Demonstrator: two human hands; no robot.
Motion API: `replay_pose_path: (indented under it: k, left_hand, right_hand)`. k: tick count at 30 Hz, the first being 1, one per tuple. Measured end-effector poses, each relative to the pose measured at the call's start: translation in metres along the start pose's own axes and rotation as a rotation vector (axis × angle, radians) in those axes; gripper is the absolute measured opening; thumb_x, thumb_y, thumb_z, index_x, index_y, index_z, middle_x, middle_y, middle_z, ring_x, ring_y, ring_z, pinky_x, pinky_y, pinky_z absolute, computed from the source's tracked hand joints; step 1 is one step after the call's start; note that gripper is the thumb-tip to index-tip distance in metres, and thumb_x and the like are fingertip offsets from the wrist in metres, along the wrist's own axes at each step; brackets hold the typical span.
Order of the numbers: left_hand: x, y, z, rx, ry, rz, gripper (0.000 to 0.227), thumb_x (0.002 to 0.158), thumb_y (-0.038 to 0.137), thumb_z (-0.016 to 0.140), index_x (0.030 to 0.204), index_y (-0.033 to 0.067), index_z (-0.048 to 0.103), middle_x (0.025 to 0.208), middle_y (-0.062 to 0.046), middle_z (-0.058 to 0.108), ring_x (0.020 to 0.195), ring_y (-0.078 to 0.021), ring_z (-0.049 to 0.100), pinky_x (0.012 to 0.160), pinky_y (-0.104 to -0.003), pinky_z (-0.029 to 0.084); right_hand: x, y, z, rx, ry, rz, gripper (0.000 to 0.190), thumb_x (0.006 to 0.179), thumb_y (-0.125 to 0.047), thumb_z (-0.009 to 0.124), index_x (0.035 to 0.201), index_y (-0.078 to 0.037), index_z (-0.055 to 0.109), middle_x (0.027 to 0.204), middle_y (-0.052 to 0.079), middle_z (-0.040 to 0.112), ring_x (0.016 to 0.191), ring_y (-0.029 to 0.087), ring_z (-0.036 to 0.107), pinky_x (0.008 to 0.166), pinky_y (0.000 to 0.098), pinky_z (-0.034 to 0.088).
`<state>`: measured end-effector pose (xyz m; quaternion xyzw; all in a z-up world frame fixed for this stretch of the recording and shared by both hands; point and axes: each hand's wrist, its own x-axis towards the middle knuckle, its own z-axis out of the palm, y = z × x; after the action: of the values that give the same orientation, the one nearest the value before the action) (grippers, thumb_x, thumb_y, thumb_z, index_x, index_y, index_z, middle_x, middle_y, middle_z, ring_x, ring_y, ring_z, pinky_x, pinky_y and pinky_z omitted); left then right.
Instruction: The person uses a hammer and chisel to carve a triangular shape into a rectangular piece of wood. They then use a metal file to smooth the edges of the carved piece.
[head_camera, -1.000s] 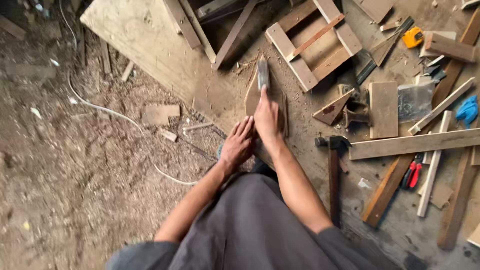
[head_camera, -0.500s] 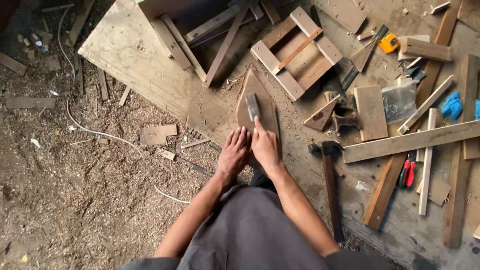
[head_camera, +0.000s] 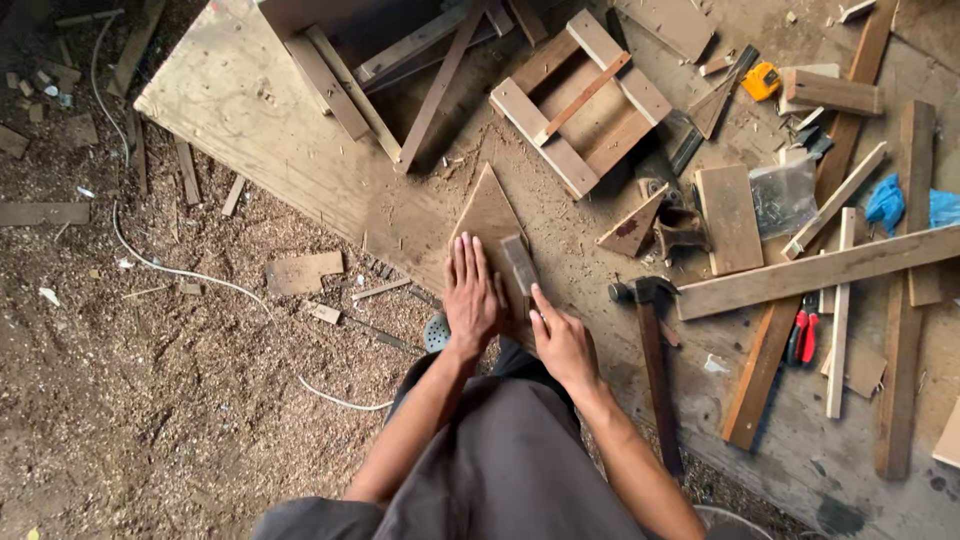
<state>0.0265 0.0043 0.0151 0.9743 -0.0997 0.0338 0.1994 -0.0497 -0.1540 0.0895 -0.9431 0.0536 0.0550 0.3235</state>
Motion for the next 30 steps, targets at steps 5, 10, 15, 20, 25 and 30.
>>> replay_pose_path:
  k: [5,10,15,20,25,30]
  left_hand:
    - [-0.009,0.001,0.009,-0.028,-0.112,-0.031,0.069,0.103,0.032,0.038,0.159,-0.0072,0.025,0.169,-0.025,0.021,0.159,-0.0357,0.015,0.129,-0.046,0.009]
    - [-0.005,0.005,0.005,-0.078,-0.134,-0.039,0.071,0.102,0.032,0.039,0.159,-0.0083,0.025,0.169,-0.026,0.019,0.159,-0.0367,0.013,0.128,-0.046,0.008]
    - [0.002,0.004,0.005,-0.098,-0.168,-0.054,0.074,0.100,0.032,0.040,0.159,-0.0095,0.022,0.169,-0.026,0.015,0.159,-0.0374,0.010,0.128,-0.047,0.006]
    - [0.000,0.009,0.010,-0.045,-0.167,-0.092,0.074,0.101,0.033,0.038,0.159,-0.0098,0.020,0.169,-0.027,0.013,0.159,-0.0379,0.008,0.128,-0.048,0.004]
    - [0.008,0.003,0.012,-0.034,-0.166,-0.083,0.073,0.103,0.034,0.038,0.159,-0.0094,0.020,0.170,-0.027,0.012,0.160,-0.0377,0.007,0.129,-0.048,0.004]
    - [-0.005,0.004,0.012,-0.049,-0.167,-0.098,0.074,0.103,0.035,0.038,0.160,-0.0091,0.020,0.170,-0.026,0.013,0.160,-0.0365,0.008,0.129,-0.047,0.004]
  right_hand:
    - [0.026,-0.001,0.000,0.015,-0.016,0.020,0.047,0.099,-0.023,0.062,0.145,-0.019,0.058,0.078,0.023,0.069,0.071,0.041,0.071,0.064,0.0493,0.054]
    - [0.052,0.000,-0.015,-0.063,-0.222,0.314,0.045,0.102,-0.029,0.058,0.147,-0.031,0.054,0.061,0.017,0.067,0.053,0.037,0.067,0.051,0.0484,0.053]
    - [0.041,0.032,-0.024,-0.033,-0.108,0.020,0.049,0.099,-0.024,0.062,0.148,-0.028,0.057,0.064,0.018,0.066,0.054,0.031,0.069,0.051,0.0464,0.051]
    - [0.034,0.055,-0.010,-0.057,-0.134,0.023,0.050,0.099,-0.022,0.063,0.148,-0.026,0.056,0.067,0.018,0.068,0.055,0.031,0.069,0.051,0.0462,0.052]
    - [0.079,0.021,0.002,0.010,-0.007,-0.119,0.047,0.099,-0.019,0.063,0.145,-0.023,0.059,0.072,0.023,0.067,0.058,0.033,0.070,0.054,0.0480,0.053]
    - [0.104,0.007,0.014,0.002,-0.041,-0.140,0.043,0.102,-0.016,0.063,0.145,-0.019,0.059,0.079,0.027,0.065,0.067,0.042,0.068,0.059,0.0498,0.052]
